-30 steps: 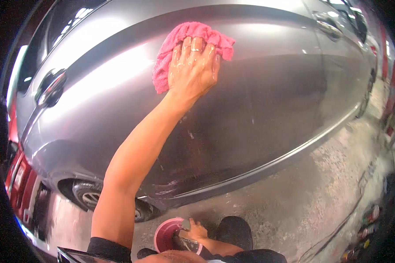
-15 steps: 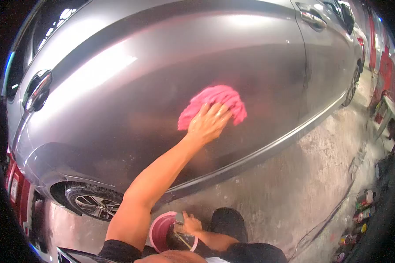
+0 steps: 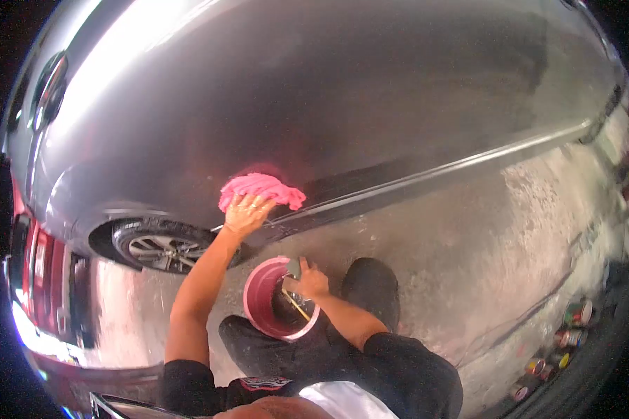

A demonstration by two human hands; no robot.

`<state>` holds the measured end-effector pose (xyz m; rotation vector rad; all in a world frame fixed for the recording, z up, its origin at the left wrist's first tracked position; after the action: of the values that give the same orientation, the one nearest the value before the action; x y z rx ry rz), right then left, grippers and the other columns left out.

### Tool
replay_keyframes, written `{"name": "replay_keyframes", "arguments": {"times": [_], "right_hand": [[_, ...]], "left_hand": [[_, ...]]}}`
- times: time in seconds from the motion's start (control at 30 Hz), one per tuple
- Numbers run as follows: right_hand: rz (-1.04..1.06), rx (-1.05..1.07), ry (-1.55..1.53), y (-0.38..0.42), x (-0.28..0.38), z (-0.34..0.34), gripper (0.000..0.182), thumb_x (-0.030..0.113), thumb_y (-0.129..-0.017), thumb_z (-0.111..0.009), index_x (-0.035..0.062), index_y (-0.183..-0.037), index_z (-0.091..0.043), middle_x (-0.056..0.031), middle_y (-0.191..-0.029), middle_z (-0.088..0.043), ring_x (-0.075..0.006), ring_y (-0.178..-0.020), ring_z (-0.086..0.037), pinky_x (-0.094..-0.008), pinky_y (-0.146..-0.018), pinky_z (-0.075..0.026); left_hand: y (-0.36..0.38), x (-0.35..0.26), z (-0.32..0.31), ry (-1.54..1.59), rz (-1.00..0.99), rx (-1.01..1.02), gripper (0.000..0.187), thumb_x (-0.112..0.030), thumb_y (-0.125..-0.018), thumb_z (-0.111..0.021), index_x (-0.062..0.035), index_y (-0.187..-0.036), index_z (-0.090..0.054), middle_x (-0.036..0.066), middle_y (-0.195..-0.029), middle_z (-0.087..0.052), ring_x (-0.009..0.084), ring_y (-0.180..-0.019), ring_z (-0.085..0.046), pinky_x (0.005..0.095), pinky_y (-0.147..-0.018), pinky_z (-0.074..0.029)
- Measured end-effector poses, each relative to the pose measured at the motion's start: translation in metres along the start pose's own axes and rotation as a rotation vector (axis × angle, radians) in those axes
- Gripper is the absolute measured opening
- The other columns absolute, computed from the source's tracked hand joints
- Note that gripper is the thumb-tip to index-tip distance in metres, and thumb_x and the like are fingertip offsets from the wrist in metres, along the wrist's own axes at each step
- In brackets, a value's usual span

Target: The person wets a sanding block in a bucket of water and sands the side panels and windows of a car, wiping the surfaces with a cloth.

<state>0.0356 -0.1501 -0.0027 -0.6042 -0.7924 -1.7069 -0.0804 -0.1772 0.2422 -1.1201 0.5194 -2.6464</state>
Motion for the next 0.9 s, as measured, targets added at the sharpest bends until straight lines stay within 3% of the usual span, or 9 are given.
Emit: {"name": "replay_keyframes", "arguments": {"times": [0.13, 0.17, 0.3, 0.5, 0.57, 0.67, 0.77, 0.8, 0.9], "right_hand": [[0.027, -0.045, -0.027, 0.003, 0.013, 0.012, 0.101, 0.071, -0.069, -0.068, 0.0091, -0.143, -0.038, -0.0291, -0.116, -0.058, -0.0467, -0.102, -0.063, -0.0526, -0.084, -0.052], [-0.043, 0.007, -0.009, 0.0, 0.012, 0.008, 0.081, 0.026, -0.073, -0.07, 0.0155, -0.145, -0.035, -0.0265, -0.119, -0.057, -0.0453, -0.101, -0.063, -0.0512, -0.087, -0.052], [-0.025, 0.017, 0.063, -0.002, 0.015, 0.001, 0.079, 0.022, -0.074, -0.07, 0.0167, -0.144, -0.035, -0.0257, -0.118, -0.057, -0.0445, -0.101, -0.063, -0.0518, -0.087, -0.052], [-0.022, -0.013, 0.066, -0.003, 0.023, 0.004, 0.075, 0.021, -0.077, -0.07, 0.017, -0.143, -0.035, -0.0268, -0.115, -0.059, -0.0463, -0.101, -0.062, -0.0527, -0.086, -0.05], [-0.004, -0.015, 0.082, -0.005, 0.024, 0.002, 0.074, 0.021, -0.078, -0.07, 0.0169, -0.143, -0.035, -0.0272, -0.114, -0.059, -0.0465, -0.1, -0.062, -0.0528, -0.086, -0.05], [0.02, -0.036, 0.075, -0.006, 0.022, -0.001, 0.073, 0.022, -0.079, -0.07, 0.0166, -0.143, -0.034, -0.0281, -0.112, -0.06, -0.0467, -0.1, -0.062, -0.0529, -0.086, -0.05], [0.022, -0.046, 0.093, -0.003, 0.019, -0.003, 0.074, 0.024, -0.079, -0.071, 0.016, -0.143, -0.034, -0.0295, -0.111, -0.061, -0.047, -0.1, -0.062, -0.0528, -0.086, -0.05], [0.017, -0.053, 0.126, -0.006, 0.025, -0.004, 0.075, 0.027, -0.08, -0.072, 0.0154, -0.143, -0.034, -0.0304, -0.111, -0.061, -0.0472, -0.1, -0.062, -0.0528, -0.086, -0.05], [0.031, -0.061, 0.15, -0.018, 0.003, -0.019, 0.079, 0.034, -0.079, -0.074, 0.0147, -0.144, -0.033, -0.0317, -0.113, -0.061, -0.0477, -0.102, -0.061, -0.0525, -0.087, -0.05]], "left_hand": [[0.07, 0.064, 0.032, -0.069, 0.187, -0.079, 0.029, -0.032, -0.068, -0.072, -0.0276, -0.096, -0.069, -0.004, -0.11, -0.06, 0.0211, -0.101, -0.058, 0.0441, -0.089, -0.043], [0.087, 0.083, 0.038, -0.092, 0.228, -0.071, 0.022, -0.032, -0.067, -0.073, -0.0274, -0.088, -0.069, -0.003, -0.108, -0.059, 0.022, -0.098, -0.06, 0.0457, -0.087, -0.042], [0.104, 0.167, 0.102, -0.232, 0.238, -0.185, 0.04, -0.029, -0.062, -0.076, -0.0287, -0.101, -0.067, 0.0, -0.115, -0.057, 0.0302, -0.111, -0.053, 0.0534, -0.093, -0.04], [0.115, 0.258, 0.178, -0.351, 0.758, -0.562, 0.037, -0.021, -0.084, -0.058, 0.0029, -0.112, -0.058, 0.029, -0.116, -0.051, 0.0482, -0.112, -0.046, 0.0561, -0.099, -0.034], [0.103, 0.243, 0.184, -0.44, 0.868, -0.726, 0.028, -0.018, -0.085, -0.057, 0.0028, -0.104, -0.058, 0.032, -0.11, -0.051, 0.0485, -0.105, -0.047, 0.0566, -0.094, -0.036], [0.117, 0.208, 0.142, -0.298, 1.221, -0.976, 0.054, -0.023, -0.093, -0.054, 0.0104, -0.134, -0.042, 0.038, -0.132, -0.04, 0.054, -0.124, -0.037, 0.058, -0.106, -0.027], [0.118, 0.136, 0.066, -0.125, 1.436, -0.784, 0.07, -0.018, -0.092, -0.057, 0.0123, -0.145, -0.023, 0.04, -0.146, -0.024, 0.0545, -0.138, -0.019, 0.0564, -0.114, -0.016], [0.103, 0.096, 0.049, 0.228, 1.393, -0.829, 0.067, -0.015, -0.092, -0.057, 0.0102, -0.145, -0.025, 0.037, -0.148, -0.024, 0.0547, -0.137, -0.02, 0.0566, -0.114, -0.017], [0.1, 0.032, -0.002, 0.244, 1.441, -0.645, 0.038, -0.008, -0.093, -0.054, 0.0063, -0.127, -0.048, 0.031, -0.136, -0.044, 0.0525, -0.129, -0.035, 0.0583, -0.111, -0.024]]}}
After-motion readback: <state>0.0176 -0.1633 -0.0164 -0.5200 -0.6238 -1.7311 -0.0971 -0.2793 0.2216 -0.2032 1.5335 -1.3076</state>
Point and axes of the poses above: each hand's wrist, its own y-axis away from the middle knuckle, its own z-axis out of the back of the hand, x = y × z, the point moved 8 cm from there along -y, towards the middle knuckle
